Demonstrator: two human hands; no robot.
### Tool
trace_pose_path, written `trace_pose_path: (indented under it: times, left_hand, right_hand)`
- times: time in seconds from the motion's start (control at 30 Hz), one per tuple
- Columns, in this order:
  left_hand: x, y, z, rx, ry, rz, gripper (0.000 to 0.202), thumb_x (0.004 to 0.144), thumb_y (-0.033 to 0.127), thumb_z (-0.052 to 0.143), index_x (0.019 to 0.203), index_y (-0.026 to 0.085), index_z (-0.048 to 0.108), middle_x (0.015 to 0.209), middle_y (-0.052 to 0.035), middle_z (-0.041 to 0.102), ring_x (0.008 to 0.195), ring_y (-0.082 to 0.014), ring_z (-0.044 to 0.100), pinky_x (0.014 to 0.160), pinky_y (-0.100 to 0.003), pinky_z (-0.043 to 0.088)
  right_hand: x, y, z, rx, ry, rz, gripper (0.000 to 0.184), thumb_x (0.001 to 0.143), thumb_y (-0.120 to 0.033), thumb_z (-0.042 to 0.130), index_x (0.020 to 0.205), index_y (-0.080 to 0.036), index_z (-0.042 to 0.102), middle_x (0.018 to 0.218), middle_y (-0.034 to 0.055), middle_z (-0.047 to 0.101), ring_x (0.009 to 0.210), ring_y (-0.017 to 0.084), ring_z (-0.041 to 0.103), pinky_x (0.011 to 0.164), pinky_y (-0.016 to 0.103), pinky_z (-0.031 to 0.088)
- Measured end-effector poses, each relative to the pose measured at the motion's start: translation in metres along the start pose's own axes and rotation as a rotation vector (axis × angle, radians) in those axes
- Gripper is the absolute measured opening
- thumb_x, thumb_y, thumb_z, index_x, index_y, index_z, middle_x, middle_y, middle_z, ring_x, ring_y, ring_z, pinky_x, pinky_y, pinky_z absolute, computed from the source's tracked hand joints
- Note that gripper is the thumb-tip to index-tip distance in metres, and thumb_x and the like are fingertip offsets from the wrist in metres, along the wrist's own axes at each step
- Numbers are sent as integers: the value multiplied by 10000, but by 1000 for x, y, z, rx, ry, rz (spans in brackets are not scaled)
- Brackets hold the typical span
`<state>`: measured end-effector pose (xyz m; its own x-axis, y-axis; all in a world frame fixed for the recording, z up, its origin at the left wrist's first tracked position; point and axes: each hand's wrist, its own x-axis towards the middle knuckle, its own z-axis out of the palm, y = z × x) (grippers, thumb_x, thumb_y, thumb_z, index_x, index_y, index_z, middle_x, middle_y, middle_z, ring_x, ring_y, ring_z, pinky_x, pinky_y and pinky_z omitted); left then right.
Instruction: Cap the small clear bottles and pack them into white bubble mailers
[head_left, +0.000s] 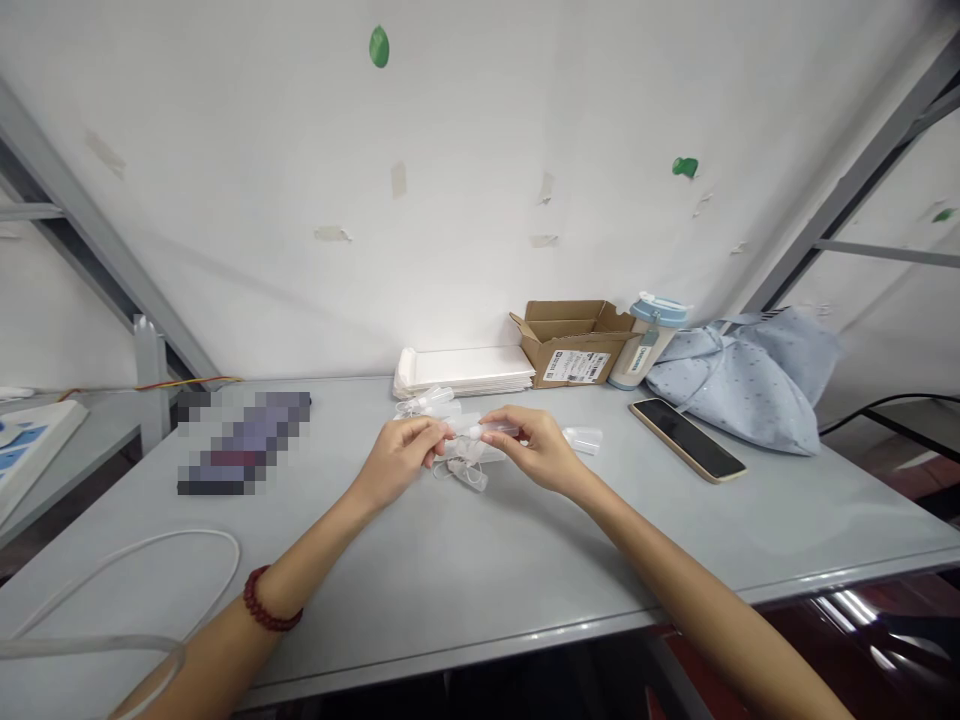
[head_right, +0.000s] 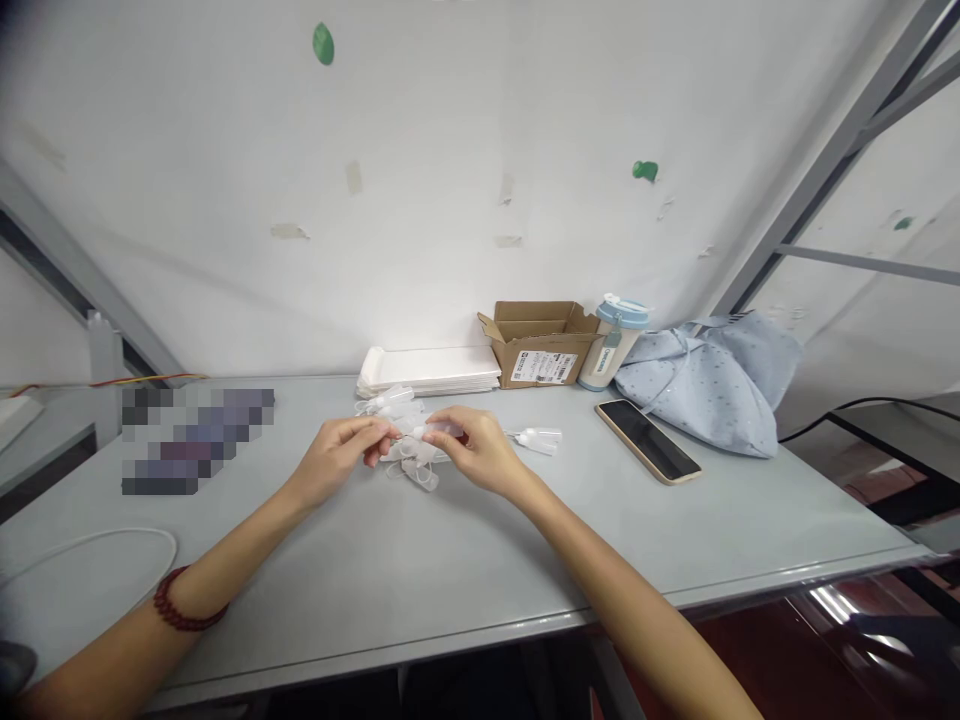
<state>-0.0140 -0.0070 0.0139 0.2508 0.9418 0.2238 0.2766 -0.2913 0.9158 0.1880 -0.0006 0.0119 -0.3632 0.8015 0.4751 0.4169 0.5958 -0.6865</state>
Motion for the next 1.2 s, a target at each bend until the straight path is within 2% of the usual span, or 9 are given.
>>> trace_pose_path:
  times: [0.23,0.53,0.9,1.0,1.2]
  left_hand:
    - [-3,3,5,63,-34,60,290,782,369,527,589,153,554,505,29,463,494,-89,416,468,-203,349]
    - [-5,0,7,71,-91,25,273,793,361,519,623,152,562,549,21,517,497,-89,432,473,-202,357]
    - [-2,-2,8,115,-93,33,274,796,367,513,658,147,600,548,23,506,510,-94,425,492,-207,344]
    - [1,-2,4,138,-40,44,276,786,375,514,647,151,597,555,21,508,519,-99,430,507,-211,349]
    - [15,-19,-17,116,237,-70,291,738,423,541,638,152,583,538,30,484,512,-101,430,512,-215,350]
  right_hand:
    - [-2,-1,4,-21,-3,-15,210,837,-332,547,904,-159,645,795,38,676,649,120,576,553,223,443]
    - [-3,1,6,-24,-17,-18,191,836,-305,551,897,-152,648,797,44,673,657,121,582,566,224,449]
    - [-2,5,5,-64,-48,-49,184,844,-298,546,910,-149,630,792,43,654,651,115,566,560,217,449]
    - [1,8,0,-82,-15,-89,202,823,-318,577,938,-156,615,768,30,629,595,100,529,536,215,440]
    - [10,30,-26,-222,161,-96,161,808,-248,547,944,-175,593,697,12,591,581,110,503,537,230,419]
